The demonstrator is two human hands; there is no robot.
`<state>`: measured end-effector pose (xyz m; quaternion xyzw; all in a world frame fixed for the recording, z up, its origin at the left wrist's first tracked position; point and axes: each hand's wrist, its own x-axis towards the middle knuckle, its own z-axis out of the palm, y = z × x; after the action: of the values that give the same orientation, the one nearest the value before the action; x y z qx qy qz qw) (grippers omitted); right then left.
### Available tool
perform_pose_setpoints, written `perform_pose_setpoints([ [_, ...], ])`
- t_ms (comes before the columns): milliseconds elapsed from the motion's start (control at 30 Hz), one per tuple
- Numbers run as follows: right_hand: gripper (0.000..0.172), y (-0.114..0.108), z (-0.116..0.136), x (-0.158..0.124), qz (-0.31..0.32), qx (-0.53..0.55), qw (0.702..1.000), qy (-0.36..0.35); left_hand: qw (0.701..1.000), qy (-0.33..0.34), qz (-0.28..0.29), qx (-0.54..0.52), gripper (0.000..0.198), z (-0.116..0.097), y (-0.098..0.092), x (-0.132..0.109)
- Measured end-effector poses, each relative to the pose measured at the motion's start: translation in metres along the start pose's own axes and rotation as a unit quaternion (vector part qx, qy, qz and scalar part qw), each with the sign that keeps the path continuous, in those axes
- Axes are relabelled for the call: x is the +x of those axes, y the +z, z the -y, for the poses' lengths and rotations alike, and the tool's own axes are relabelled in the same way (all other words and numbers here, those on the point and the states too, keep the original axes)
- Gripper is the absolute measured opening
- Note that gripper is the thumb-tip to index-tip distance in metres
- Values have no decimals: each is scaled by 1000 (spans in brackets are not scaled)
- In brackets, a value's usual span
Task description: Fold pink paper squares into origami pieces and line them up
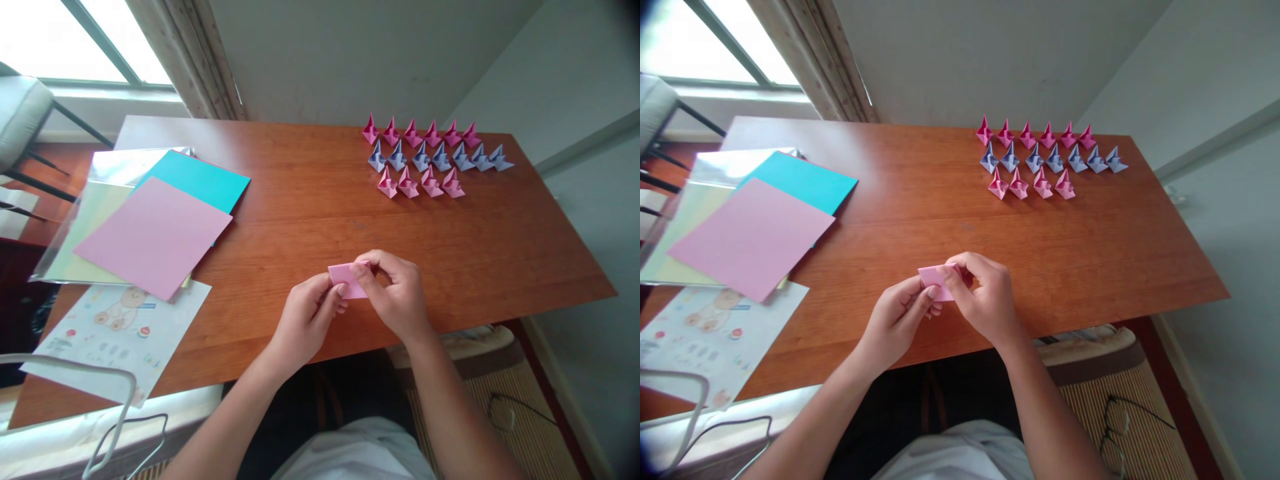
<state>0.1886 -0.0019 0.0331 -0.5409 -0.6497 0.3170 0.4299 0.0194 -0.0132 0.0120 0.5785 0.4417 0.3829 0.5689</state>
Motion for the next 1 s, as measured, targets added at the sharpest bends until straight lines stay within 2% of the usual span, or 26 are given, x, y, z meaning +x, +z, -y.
perform_pose_setpoints([
  [100, 19, 4, -1, -2, -21, -24, 999, -17, 1000, -1, 6, 3, 33, -2, 0, 1],
  [233, 16, 5, -3, -3, -22, 14, 1000, -9, 1000, 3, 7, 12, 35, -2, -1, 1],
  [300, 17, 2, -4, 0, 7, 51, 999, 15, 1000, 7, 14, 20, 35, -2, -1, 1],
  [400, 17, -7, -3, 6, 94, 71, 992, 38, 999, 11, 29, 40, 35, -1, -1, 0],
  [500, 16, -13, 1, 11, 131, 35, 991, 14, 998, 10, 37, 54, 36, -2, -1, 0],
  [633, 18, -13, 5, 13, 107, -13, 994, -26, 998, 10, 43, 48, 36, -3, -2, 0],
  [800, 11, -10, 6, 15, 120, -3, 993, -10, 997, 19, 47, 59, 35, -4, -1, 0],
  [1000, 14, -11, 5, 16, 120, -3, 993, -23, 995, 14, 54, 88, 33, -4, -1, 2],
])
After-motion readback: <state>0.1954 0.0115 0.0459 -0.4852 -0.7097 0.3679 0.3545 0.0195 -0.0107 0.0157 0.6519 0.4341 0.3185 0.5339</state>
